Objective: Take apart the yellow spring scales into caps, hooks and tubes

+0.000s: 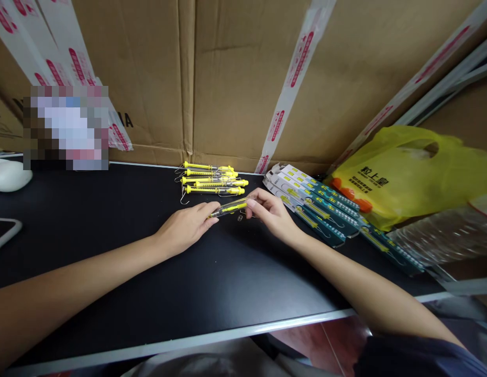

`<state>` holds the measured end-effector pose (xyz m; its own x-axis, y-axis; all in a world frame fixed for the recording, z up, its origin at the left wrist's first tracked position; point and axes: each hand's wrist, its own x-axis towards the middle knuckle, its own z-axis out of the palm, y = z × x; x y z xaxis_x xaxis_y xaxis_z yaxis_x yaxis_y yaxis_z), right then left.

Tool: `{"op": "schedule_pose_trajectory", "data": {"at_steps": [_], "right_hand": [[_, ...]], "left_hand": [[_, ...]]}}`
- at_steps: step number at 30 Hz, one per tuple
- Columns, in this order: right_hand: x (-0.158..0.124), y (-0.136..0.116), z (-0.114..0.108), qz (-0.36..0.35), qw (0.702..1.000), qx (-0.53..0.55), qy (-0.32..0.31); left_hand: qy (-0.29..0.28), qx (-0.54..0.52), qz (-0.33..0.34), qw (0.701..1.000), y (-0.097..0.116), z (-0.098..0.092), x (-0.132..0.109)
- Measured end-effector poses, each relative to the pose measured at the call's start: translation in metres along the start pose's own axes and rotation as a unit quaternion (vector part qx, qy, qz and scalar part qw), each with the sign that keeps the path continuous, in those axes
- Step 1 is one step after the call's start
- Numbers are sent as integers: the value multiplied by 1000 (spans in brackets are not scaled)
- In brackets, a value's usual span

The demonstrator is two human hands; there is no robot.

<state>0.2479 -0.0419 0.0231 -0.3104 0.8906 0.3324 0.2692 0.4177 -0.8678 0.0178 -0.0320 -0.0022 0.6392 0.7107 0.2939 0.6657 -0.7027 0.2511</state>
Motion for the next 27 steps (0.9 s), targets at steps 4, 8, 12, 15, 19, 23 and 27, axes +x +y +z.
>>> {"op": "schedule_pose_trajectory", "data": {"at_steps": [4, 8, 12, 15, 19, 23, 27], "right_hand": [[-1, 1, 0, 12, 1000, 19, 6], [-2, 1, -1, 6, 999, 34, 8], [-2, -1, 0, 6, 999, 39, 3], [-2, -3, 0, 5, 999, 39, 5], [-1, -3, 0, 0, 999, 43, 15], [1, -2, -3, -11, 999, 39, 23], [2, -4, -8, -19, 998, 39, 44]], "left_hand": [[5, 52, -13, 999, 1, -2, 0], [17, 77, -19, 997, -2, -2, 1], [37, 57, -11, 998, -4, 0, 1], [47, 26, -3, 999, -3, -1, 0], [50, 6, -17, 999, -2, -3, 0], [52, -1, -20, 998, -1, -3, 1], [57, -10, -21, 998, -1, -3, 1]]}}
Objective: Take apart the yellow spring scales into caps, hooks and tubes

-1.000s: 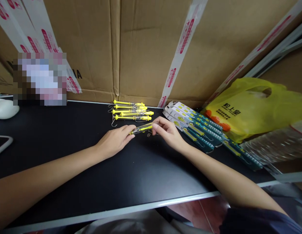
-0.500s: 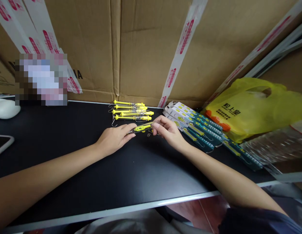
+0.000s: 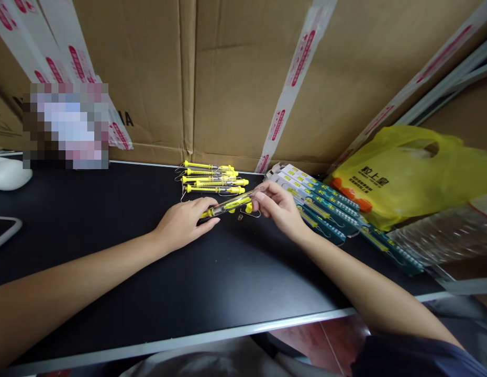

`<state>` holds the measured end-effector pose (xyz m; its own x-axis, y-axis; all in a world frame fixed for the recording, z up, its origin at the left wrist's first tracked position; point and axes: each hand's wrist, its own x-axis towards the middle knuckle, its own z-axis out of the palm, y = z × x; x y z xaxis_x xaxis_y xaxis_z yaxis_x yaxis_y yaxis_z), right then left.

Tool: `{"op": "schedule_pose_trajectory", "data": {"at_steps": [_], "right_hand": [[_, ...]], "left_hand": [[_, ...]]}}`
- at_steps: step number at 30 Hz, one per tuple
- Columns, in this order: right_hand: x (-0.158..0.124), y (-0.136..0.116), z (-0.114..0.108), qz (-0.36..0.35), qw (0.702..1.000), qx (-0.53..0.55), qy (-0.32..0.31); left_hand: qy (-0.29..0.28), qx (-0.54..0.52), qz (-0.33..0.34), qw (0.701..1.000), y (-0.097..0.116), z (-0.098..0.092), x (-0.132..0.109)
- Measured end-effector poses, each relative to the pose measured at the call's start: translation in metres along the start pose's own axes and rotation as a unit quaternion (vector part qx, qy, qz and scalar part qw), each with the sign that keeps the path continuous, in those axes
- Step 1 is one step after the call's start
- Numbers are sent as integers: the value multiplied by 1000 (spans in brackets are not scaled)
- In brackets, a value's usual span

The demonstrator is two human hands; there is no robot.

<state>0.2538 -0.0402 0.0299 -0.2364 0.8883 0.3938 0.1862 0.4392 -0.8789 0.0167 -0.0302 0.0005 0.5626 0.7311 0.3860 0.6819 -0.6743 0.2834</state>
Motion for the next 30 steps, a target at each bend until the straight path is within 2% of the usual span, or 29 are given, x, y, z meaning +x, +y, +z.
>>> {"op": "schedule_pose_trajectory", "data": {"at_steps": [7, 16, 24, 30], "right_hand": [[4, -5, -11, 6, 999, -8, 53], [8, -9, -17, 1, 996, 12, 84], [9, -11, -24, -5, 993, -2, 117], [11, -13, -30, -39, 989, -19, 142]], "left_hand": [[1, 10, 14, 1000, -3, 3, 0], [-13, -3, 25, 1000, -6, 4, 0], [-4, 6, 30, 1000, -8, 6, 0], [0, -16, 29, 999, -6, 4, 0]]}}
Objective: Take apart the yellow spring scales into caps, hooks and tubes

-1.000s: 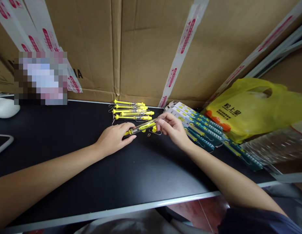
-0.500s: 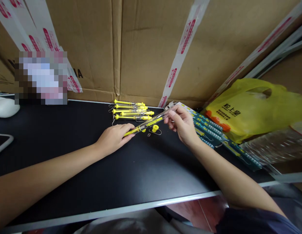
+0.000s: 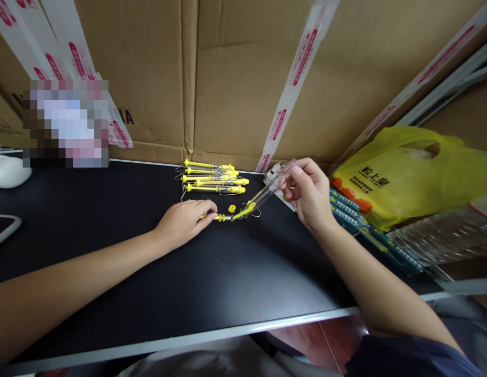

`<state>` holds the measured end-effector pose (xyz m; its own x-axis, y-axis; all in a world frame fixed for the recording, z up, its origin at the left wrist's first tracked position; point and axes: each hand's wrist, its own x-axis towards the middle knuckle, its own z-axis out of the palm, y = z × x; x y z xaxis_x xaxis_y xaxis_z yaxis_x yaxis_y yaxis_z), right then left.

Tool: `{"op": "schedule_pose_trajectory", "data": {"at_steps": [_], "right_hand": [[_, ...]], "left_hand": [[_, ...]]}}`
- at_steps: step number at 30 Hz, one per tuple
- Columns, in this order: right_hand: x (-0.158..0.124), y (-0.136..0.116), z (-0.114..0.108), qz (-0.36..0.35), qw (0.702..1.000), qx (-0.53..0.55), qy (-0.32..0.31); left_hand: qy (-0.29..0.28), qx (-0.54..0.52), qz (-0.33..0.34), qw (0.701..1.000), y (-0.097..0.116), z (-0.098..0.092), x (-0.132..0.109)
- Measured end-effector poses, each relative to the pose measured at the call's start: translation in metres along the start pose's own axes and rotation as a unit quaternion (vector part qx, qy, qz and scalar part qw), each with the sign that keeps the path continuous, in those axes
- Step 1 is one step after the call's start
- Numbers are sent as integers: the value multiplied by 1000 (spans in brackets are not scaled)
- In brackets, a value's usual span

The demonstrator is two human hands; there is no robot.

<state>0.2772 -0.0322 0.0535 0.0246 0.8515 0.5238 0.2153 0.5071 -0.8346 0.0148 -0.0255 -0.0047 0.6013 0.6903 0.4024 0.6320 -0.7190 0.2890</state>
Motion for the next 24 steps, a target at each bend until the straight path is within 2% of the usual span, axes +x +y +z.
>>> {"op": "schedule_pose_trajectory", "data": {"at_steps": [7, 12, 15, 17, 20, 22, 24], "right_hand": [[1, 0, -1, 1, 999, -49, 10], [4, -3, -5, -23, 998, -60, 21], [7, 2, -10, -35, 988, -153, -8], [8, 9, -12, -37, 948, -312, -45], [9, 23, -14, -18, 821, -557, -120], [9, 32, -16, -2, 757, -628, -177], [9, 37, -18, 8, 725, -656, -208]], "left_hand": [[9, 9, 12, 1000, 0, 1, 0], [-13, 9, 28, 999, 1, -1, 0], [-40, -1, 71, 997, 3, -3, 0], [-52, 1, 94, 994, 5, -4, 1], [-62, 6, 103, 993, 5, -5, 1], [-66, 7, 107, 992, 5, -4, 1], [-70, 9, 109, 992, 4, -4, 0]]}}
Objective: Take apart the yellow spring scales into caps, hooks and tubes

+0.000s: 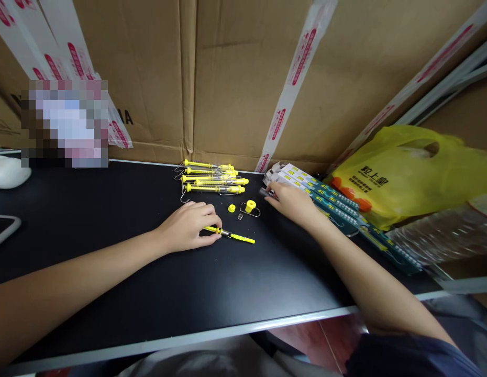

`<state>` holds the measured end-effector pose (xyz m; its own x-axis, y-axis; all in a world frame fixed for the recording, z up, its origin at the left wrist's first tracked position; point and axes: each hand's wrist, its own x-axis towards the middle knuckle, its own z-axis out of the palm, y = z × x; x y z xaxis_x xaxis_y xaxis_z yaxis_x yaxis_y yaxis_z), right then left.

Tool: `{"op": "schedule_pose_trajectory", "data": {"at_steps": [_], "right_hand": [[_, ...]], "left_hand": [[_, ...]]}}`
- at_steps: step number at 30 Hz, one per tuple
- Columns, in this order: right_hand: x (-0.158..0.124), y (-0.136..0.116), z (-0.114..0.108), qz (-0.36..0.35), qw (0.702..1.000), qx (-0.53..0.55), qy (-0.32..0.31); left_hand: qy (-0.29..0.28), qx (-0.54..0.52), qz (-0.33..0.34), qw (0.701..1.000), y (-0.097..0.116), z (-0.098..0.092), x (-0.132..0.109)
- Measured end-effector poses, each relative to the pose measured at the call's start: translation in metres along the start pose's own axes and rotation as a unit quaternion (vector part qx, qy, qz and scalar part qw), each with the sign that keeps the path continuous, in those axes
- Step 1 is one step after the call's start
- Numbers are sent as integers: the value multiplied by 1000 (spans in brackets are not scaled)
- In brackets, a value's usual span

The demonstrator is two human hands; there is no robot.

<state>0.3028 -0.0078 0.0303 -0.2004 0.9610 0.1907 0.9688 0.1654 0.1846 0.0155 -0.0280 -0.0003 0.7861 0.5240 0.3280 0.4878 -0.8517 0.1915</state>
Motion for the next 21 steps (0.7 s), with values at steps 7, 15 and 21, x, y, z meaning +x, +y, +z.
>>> {"op": "schedule_pose_trajectory", "data": {"at_steps": [7, 15, 21], "right_hand": [[0, -2, 3, 4, 998, -46, -35], [-10, -21, -15, -11, 992, 24, 120], [-39, -60, -30, -236, 947, 205, 78]], "left_hand": [[-10, -1, 3, 1000, -1, 0, 0], [3, -3, 0, 1000, 1, -1, 0], [25, -1, 14, 1000, 0, 0, 0]]}}
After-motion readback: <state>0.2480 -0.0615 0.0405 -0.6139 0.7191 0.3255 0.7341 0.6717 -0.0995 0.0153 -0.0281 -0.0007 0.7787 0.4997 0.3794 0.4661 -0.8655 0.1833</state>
